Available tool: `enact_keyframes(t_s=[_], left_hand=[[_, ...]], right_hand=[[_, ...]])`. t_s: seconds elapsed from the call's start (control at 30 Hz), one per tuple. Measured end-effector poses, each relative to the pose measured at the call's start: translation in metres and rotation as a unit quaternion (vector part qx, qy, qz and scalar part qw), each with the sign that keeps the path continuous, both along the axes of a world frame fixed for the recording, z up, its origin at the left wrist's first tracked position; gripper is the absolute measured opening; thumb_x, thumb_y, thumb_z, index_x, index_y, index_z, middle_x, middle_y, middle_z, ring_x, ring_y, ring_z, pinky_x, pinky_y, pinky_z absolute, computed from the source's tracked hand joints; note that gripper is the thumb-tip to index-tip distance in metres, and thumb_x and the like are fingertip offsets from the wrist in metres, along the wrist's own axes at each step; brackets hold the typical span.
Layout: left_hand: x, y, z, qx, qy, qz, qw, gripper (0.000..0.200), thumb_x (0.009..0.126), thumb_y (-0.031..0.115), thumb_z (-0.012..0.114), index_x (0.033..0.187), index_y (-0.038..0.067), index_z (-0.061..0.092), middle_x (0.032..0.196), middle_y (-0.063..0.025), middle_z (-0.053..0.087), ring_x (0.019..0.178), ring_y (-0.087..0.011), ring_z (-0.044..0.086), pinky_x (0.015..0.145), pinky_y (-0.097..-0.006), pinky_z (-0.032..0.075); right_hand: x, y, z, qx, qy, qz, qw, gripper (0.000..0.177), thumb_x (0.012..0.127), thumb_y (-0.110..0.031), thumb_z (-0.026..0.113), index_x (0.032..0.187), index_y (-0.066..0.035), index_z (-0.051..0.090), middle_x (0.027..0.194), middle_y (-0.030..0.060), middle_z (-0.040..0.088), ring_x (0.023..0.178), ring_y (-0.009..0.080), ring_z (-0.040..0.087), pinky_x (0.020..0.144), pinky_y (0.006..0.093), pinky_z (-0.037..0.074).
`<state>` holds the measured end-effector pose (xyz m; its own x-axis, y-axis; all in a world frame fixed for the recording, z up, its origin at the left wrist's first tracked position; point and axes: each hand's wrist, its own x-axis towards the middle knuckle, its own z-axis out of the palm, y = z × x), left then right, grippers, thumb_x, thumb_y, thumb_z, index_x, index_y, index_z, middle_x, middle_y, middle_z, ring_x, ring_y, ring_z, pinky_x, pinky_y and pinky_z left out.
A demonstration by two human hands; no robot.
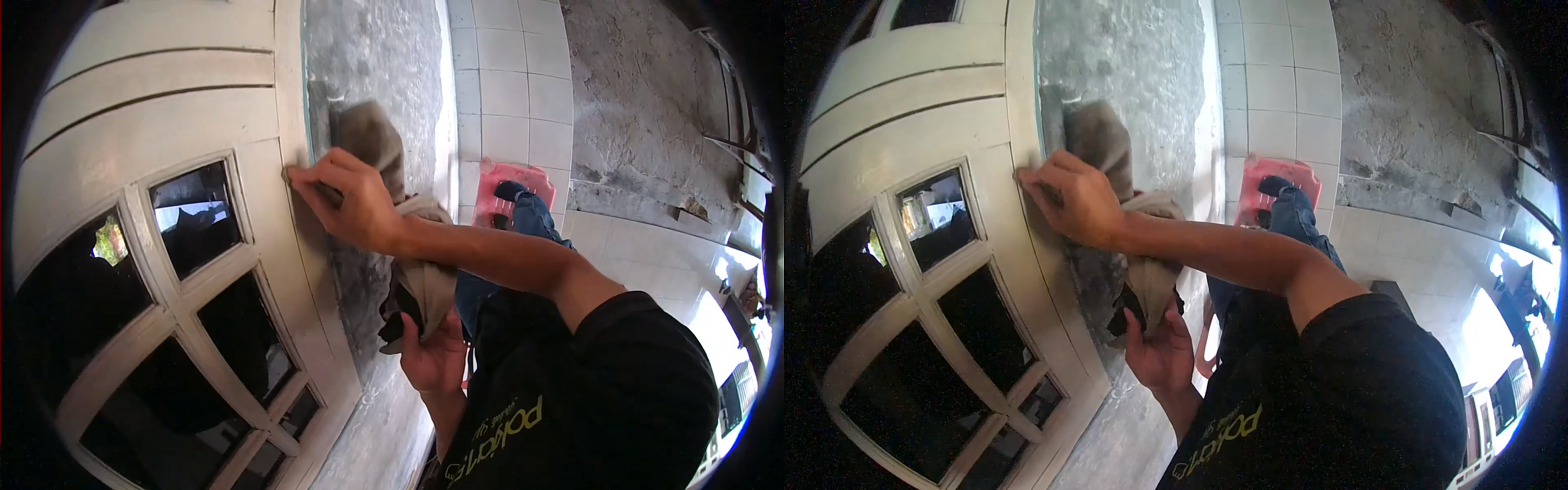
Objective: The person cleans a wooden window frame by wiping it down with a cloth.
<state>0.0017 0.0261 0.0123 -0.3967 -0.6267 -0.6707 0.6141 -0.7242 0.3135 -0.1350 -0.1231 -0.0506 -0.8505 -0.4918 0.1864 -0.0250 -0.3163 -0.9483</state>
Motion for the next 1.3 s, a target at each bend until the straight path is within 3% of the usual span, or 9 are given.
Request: enact_keyframes(t_s=[0.23, 0.43, 0.53, 0.63, 0.87, 1.0, 1.1, 1.2, 1.3], left_hand=[[-0.009, -0.003, 0.0, 0.003, 0.01, 0.039, 0.999, 0.042, 0.099, 0.024, 0.052, 0.135, 0.004, 0.044, 0.132, -0.0149, 0.049, 0.119, -0.0246, 0.05, 0.089, -0.0351, 0.052], [-0.018, -0.006, 0.002, 0.016, -0.02, -0.008, 1.0, 0.043, 0.099, 0.024, 0.05, 0.135, 0.002, 0.043, 0.134, -0.0158, 0.048, 0.117, -0.0261, 0.052, 0.091, -0.0346, 0.051], [-0.016, -0.005, -0.001, 0.011, -0.016, 0.0, 1.0, 0.043, 0.1, 0.025, 0.049, 0.136, 0.002, 0.042, 0.134, -0.0166, 0.048, 0.118, -0.0269, 0.052, 0.092, -0.0356, 0.051], [-0.018, -0.015, 0.002, -0.012, 0.014, 0.001, 1.0, 0.043, 0.1, 0.024, 0.049, 0.136, 0.002, 0.042, 0.134, -0.0167, 0.048, 0.12, -0.0269, 0.05, 0.093, -0.0367, 0.051], [-0.021, -0.012, 0.004, -0.022, -0.014, -0.02, 0.999, 0.044, 0.1, 0.021, 0.048, 0.139, 0.004, 0.038, 0.136, -0.016, 0.046, 0.122, -0.0276, 0.049, 0.095, -0.0364, 0.051], [-0.017, -0.016, 0.006, -0.008, 0.008, -0.002, 1.0, 0.044, 0.1, 0.022, 0.049, 0.138, 0.002, 0.039, 0.133, -0.0169, 0.049, 0.12, -0.0297, 0.051, 0.095, -0.0365, 0.051], [-0.018, -0.025, 0.011, -0.011, 0.007, 0.004, 1.0, 0.045, 0.1, 0.027, 0.048, 0.138, 0.003, 0.041, 0.132, -0.017, 0.053, 0.118, -0.0332, 0.055, 0.089, -0.0383, 0.054], [-0.018, -0.019, 0.005, -0.025, -0.012, -0.034, 0.999, 0.045, 0.099, 0.022, 0.05, 0.138, 0.002, 0.039, 0.13, -0.018, 0.051, 0.117, -0.0308, 0.053, 0.092, -0.0356, 0.053], [-0.028, -0.015, 0.004, 0.001, -0.01, -0.019, 1.0, 0.043, 0.099, 0.022, 0.05, 0.137, 0.002, 0.041, 0.13, -0.0183, 0.051, 0.117, -0.0312, 0.054, 0.092, -0.036, 0.053]], right_hand=[[-0.071, -0.06, -0.015, 0.016, 0.018, -0.161, 0.987, 0.011, 0.082, -0.011, 0.066, 0.086, -0.001, 0.069, 0.079, 0.0192, 0.064, 0.073, 0.0358, 0.061, 0.068, 0.0421, 0.049], [-0.023, -0.002, -0.004, 0.008, -0.003, 0.03, 1.0, 0.012, 0.084, -0.01, 0.067, 0.092, -0.001, 0.071, 0.081, 0.0171, 0.066, 0.071, 0.0298, 0.063, 0.063, 0.0352, 0.05], [-0.058, -0.048, -0.021, 0.009, 0.023, -0.139, 0.99, 0.009, 0.085, -0.009, 0.067, 0.09, -0.002, 0.071, 0.079, 0.0167, 0.064, 0.068, 0.0288, 0.061, 0.061, 0.0354, 0.048], [-0.081, -0.066, -0.012, 0.013, -0.045, -0.156, 0.987, 0.008, 0.079, -0.004, 0.066, 0.087, -0.003, 0.07, 0.082, 0.0183, 0.064, 0.076, 0.0349, 0.061, 0.068, 0.0419, 0.049], [-0.04, -0.036, -0.013, -0.035, 0.039, -0.109, 0.993, 0.006, 0.083, -0.006, 0.068, 0.087, -0.002, 0.069, 0.071, 0.0141, 0.059, 0.067, 0.0295, 0.057, 0.061, 0.0371, 0.045], [-0.087, -0.078, -0.014, 0.006, 0.005, -0.221, 0.975, 0.01, 0.086, -0.011, 0.067, 0.084, -0.002, 0.066, 0.073, 0.0149, 0.059, 0.067, 0.0305, 0.057, 0.06, 0.0369, 0.045], [-0.063, -0.058, -0.008, 0.058, 0.038, -0.171, 0.983, 0.009, 0.086, -0.01, 0.067, 0.084, -0.002, 0.067, 0.073, 0.0149, 0.059, 0.069, 0.0297, 0.058, 0.06, 0.0372, 0.045], [-0.036, -0.03, -0.005, -0.054, 0.006, -0.084, 0.995, 0.006, 0.084, -0.008, 0.068, 0.086, -0.003, 0.068, 0.077, 0.0145, 0.06, 0.07, 0.0297, 0.057, 0.061, 0.0373, 0.045], [-0.073, -0.057, -0.016, 0.023, 0.051, -0.145, 0.988, 0.007, 0.084, -0.008, 0.068, 0.088, -0.003, 0.069, 0.078, 0.0147, 0.06, 0.071, 0.0301, 0.058, 0.062, 0.0365, 0.046]])
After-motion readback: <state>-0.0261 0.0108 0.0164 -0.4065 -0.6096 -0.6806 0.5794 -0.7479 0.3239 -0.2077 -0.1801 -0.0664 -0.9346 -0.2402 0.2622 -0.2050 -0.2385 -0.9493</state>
